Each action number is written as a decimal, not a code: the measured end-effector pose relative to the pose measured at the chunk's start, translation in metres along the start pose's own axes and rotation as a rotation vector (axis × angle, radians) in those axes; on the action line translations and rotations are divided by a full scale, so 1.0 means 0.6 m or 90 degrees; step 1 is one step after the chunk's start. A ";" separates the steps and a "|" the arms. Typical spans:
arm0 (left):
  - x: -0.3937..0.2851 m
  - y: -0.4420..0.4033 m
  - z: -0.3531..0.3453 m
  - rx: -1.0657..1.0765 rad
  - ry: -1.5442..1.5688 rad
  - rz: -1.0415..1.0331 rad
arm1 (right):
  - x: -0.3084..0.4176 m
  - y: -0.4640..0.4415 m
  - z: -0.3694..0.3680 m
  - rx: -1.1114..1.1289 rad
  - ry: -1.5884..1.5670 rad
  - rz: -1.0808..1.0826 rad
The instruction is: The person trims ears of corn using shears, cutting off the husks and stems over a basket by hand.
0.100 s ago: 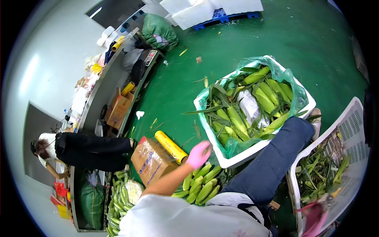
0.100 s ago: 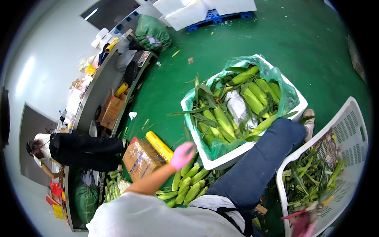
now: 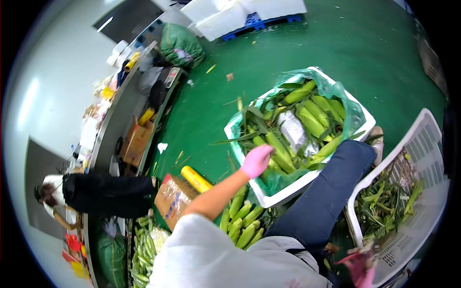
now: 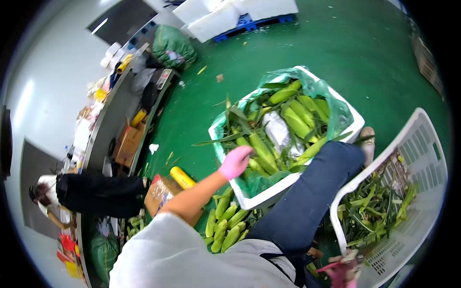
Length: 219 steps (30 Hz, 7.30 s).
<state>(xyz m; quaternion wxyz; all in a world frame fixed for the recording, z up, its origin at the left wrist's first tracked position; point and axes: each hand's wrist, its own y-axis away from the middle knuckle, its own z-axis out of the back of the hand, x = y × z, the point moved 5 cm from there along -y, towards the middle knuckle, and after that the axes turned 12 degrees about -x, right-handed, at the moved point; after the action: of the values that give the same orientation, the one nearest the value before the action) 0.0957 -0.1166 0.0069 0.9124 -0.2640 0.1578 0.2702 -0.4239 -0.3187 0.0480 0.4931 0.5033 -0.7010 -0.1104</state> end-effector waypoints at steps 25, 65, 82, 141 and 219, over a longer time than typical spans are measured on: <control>-0.320 -0.046 0.005 0.234 0.208 0.181 | 0.086 -0.041 -0.070 0.064 0.395 0.263; -0.823 -0.125 -0.263 0.266 0.941 0.088 | 0.111 0.063 0.053 -0.041 -0.078 0.316; -0.744 -0.048 -0.280 0.363 1.161 0.460 | 0.110 0.033 0.054 -0.171 -0.049 0.242; 0.103 0.570 0.156 -0.126 -0.307 0.485 | -0.088 -0.021 -0.120 0.086 -0.092 0.028; -0.935 -0.186 -0.197 0.227 0.358 -0.599 | 0.169 0.009 0.206 -0.197 -0.047 0.435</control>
<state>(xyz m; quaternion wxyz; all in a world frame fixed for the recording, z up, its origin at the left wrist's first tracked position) -0.3081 -0.4932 0.1970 0.8876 -0.2098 0.3032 -0.2761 -0.5271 -0.4407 0.0498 0.5459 0.1558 -0.8209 -0.0623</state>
